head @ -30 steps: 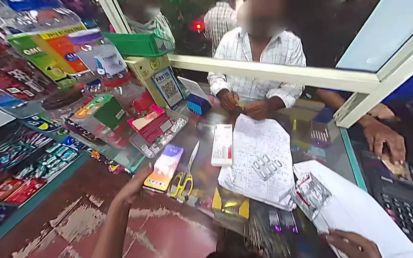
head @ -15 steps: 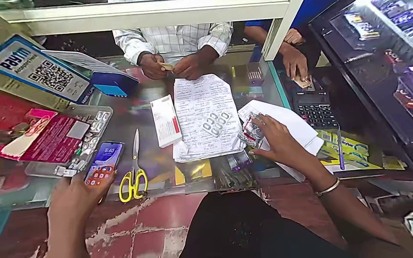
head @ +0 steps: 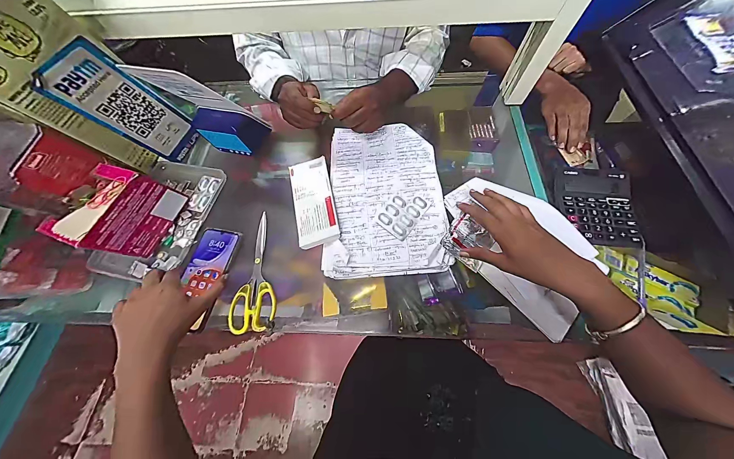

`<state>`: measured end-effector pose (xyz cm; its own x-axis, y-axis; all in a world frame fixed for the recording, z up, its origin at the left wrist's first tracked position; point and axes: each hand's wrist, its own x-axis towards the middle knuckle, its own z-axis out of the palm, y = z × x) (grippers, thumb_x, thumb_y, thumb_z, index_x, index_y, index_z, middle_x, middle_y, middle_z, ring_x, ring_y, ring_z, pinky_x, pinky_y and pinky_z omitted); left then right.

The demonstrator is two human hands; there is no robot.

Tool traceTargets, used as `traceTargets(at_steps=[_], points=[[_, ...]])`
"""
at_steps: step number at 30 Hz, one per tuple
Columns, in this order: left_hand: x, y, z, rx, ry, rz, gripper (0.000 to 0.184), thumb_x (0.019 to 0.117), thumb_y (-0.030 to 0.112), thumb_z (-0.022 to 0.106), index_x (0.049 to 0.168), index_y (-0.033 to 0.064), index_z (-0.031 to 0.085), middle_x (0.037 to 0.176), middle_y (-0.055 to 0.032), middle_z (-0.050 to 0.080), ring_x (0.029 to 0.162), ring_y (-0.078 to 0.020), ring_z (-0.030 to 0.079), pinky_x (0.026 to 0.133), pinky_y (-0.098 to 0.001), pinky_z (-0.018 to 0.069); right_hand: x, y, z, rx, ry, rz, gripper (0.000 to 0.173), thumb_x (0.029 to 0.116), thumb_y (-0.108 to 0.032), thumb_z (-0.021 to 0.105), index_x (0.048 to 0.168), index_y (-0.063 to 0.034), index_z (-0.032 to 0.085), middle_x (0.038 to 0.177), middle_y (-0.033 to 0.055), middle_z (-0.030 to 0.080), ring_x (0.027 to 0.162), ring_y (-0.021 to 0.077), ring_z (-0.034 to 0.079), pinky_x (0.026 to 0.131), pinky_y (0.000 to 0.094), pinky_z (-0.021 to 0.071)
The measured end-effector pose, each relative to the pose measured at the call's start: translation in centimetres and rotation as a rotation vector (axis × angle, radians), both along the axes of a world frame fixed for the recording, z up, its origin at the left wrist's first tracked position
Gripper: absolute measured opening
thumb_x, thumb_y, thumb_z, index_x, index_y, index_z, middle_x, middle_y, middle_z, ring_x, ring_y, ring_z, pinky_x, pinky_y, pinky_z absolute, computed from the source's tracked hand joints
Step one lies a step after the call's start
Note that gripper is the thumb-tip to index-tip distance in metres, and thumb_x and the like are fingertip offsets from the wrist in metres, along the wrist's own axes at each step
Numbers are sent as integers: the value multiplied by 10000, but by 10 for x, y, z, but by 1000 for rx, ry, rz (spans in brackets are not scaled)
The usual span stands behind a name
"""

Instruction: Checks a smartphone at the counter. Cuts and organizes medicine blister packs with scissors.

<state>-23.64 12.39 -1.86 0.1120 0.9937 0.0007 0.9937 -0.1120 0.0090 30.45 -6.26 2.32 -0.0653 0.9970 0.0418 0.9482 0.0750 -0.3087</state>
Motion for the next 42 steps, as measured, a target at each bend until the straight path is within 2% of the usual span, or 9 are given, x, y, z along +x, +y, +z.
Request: traceTargets(at_steps=[3,12,16,20,23,26,30,35,42], points=[[3,4,6,-40,19,20,869,793,692,702,1197,-78,666,1278,-384,583,1118,-598,593,855,-782,439,-9,38,-2,71,16,138,675,929,-496,691,1444,-77,567,1456,218,552,1368,414,505,1096,619,397],[36,-36,-5,176,-128,-36,797,910,535,688,1401,-74,538,1340,-388,546,1207,-623,528,919,-807,378,-51,99,-6,-129,-153,133,741,907,-351,782,1533,-117,465,1177,220,631,1079,403,614,880,547,486],[100,-71,-7,256,-463,-203,625,984,463,610,1363,-34,595,1374,-277,589,1263,-488,562,1006,-690,434,-44,96,-3,-118,139,126,528,853,-160,836,1313,-20,618,1041,202,650,986,384,634,876,577,496],[181,-104,-10,169,-918,-418,660,917,409,728,1388,-25,571,1353,-199,634,1250,-308,614,1052,-497,494,-51,60,-8,372,290,382,87,926,-154,714,914,-78,755,888,39,728,863,162,673,841,386,505],[218,-110,-18,189,-988,-672,751,872,450,781,1431,12,538,1434,-167,592,1358,-302,542,1124,-521,434,-61,23,-12,707,190,551,125,1029,-106,583,1035,-79,706,919,87,674,889,209,615,887,361,456],[235,-111,-14,264,-931,-931,442,940,201,670,1368,107,621,1411,-109,627,1370,-296,532,1127,-492,423,-61,-3,-13,810,109,609,135,1034,-81,561,1133,-75,653,983,86,646,927,222,588,929,362,430],[242,-114,-15,461,-941,-1041,227,1035,91,569,1196,99,730,1176,-112,750,1164,-238,687,980,-368,538,-54,-21,-20,787,148,508,143,1025,-115,582,1147,-109,656,1039,67,671,969,208,610,958,365,438],[240,-124,-14,599,-850,-1041,222,1021,88,597,1196,114,729,1183,-119,746,1180,-259,678,1002,-391,529,-40,-52,-31,730,245,300,129,1032,-141,588,1116,-113,681,1045,66,700,963,185,647,894,323,500],[229,-144,-15,447,-948,-945,213,1010,54,592,1150,76,751,1184,-154,736,1201,-276,669,1017,-388,545,-54,-67,-75,697,244,65,277,1009,-269,628,870,-67,757,616,76,571,633,195,542,676,309,437]])
